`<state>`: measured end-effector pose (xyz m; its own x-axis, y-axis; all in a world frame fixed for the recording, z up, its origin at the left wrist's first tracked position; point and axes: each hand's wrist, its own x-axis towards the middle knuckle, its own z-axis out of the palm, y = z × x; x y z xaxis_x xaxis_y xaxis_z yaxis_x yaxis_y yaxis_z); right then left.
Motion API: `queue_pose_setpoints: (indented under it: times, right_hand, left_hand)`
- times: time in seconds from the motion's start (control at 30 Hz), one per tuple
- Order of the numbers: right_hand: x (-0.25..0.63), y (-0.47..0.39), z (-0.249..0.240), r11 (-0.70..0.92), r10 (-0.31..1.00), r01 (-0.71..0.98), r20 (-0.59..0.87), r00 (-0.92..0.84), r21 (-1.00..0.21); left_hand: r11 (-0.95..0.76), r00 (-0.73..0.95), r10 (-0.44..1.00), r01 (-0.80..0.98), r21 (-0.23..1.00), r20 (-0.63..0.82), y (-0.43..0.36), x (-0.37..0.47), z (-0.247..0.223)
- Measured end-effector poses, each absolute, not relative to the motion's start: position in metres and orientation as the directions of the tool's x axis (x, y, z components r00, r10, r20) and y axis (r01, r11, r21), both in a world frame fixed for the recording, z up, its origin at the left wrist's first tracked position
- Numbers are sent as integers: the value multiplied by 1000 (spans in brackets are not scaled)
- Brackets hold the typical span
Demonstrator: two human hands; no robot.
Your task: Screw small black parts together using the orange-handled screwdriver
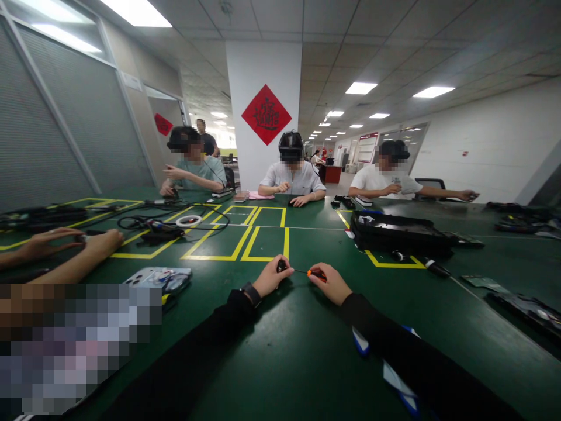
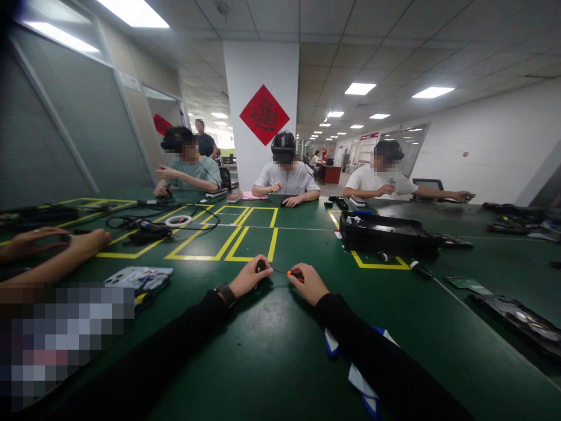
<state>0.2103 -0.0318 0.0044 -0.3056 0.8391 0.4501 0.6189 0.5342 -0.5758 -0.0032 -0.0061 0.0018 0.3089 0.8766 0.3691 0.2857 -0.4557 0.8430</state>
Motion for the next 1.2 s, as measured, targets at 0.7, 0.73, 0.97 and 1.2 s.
queue_pose_setpoints:
  times: [0.7,0.73,0.97,1.2]
  right_hand:
    - [207,-43,16,562,813,647,488,-317,-516]
    - [207,-43,16,562,809,666,491,-322,-490]
    - [209,-35,7,560,811,695,468,-351,-451]
    - [212,-35,4,551,826,637,458,-328,-538]
  left_hand:
    - [-445,279,886,294,846,369,-5,-5,4]
    - [-448,281,885,293,844,372,-5,-5,4]
    - [-451,279,882,267,852,380,-4,-5,2]
    - [-450,273,883,263,853,382,-3,-4,0]
